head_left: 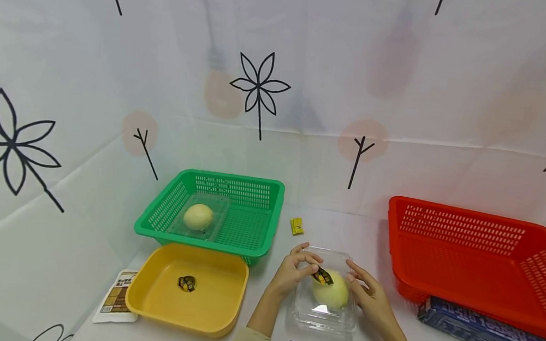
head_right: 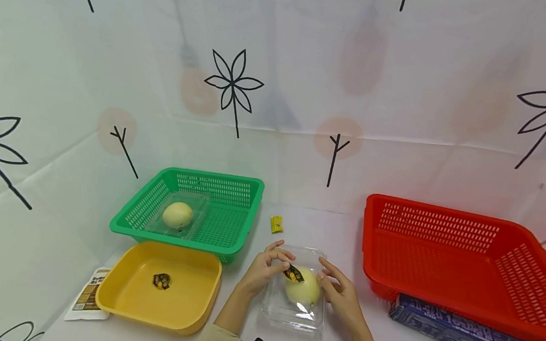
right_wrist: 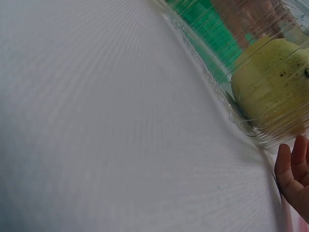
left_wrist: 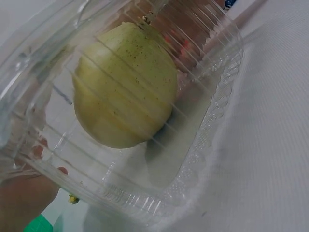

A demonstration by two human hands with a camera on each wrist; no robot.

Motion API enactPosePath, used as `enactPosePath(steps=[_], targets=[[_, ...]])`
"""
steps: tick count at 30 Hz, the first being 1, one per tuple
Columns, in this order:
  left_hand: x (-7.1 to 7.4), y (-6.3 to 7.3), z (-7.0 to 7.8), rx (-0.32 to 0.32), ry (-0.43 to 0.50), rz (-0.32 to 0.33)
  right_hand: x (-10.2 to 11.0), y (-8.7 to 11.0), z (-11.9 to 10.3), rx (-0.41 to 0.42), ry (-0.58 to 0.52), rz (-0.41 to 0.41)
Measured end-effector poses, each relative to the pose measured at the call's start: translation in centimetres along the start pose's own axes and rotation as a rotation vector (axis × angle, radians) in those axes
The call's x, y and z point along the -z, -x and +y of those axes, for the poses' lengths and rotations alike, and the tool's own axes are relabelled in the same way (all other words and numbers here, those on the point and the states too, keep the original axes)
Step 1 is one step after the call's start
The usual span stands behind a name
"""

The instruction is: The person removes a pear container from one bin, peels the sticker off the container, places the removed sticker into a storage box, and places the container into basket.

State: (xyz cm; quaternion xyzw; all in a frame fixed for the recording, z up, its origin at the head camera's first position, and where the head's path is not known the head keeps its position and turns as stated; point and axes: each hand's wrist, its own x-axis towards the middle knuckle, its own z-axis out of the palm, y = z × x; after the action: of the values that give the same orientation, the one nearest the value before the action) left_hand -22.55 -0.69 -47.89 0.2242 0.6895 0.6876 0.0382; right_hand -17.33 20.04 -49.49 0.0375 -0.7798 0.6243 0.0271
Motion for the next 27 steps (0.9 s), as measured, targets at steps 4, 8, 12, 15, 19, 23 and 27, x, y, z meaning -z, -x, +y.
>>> enactPosePath(steps=[4, 8, 12, 15, 19, 23, 27], targets=[[0.04, 0.02, -0.10, 0.006, 0.019, 0.002, -0.01, -0.03, 0.04, 0.003, 0.006, 0.003], [0.07, -0.01, -0.27, 0.009, 0.043, 0.004, -0.01, -0.04, 0.06, 0.001, 0.007, 0.004], [0.12, -0.02, -0.33, 0.005, 0.065, 0.001, -0.01, -0.07, 0.04, 0.001, 0.000, 0.002], [0.15, 0.03, -0.33, 0.003, 0.071, -0.001, -0.01, -0.05, 0.04, 0.001, -0.005, -0.001], [0.23, 0.08, -0.43, 0.005, 0.072, -0.004, 0.01, 0.00, 0.03, 0.009, -0.021, -0.012], [0.30, 0.09, -0.58, 0.006, 0.079, -0.009, 0.03, 0.01, 0.03, 0.012, -0.024, -0.017], [0.36, 0.09, -0.56, -0.006, 0.097, -0.012, -0.01, -0.06, 0.05, 0.006, -0.015, -0.009]])
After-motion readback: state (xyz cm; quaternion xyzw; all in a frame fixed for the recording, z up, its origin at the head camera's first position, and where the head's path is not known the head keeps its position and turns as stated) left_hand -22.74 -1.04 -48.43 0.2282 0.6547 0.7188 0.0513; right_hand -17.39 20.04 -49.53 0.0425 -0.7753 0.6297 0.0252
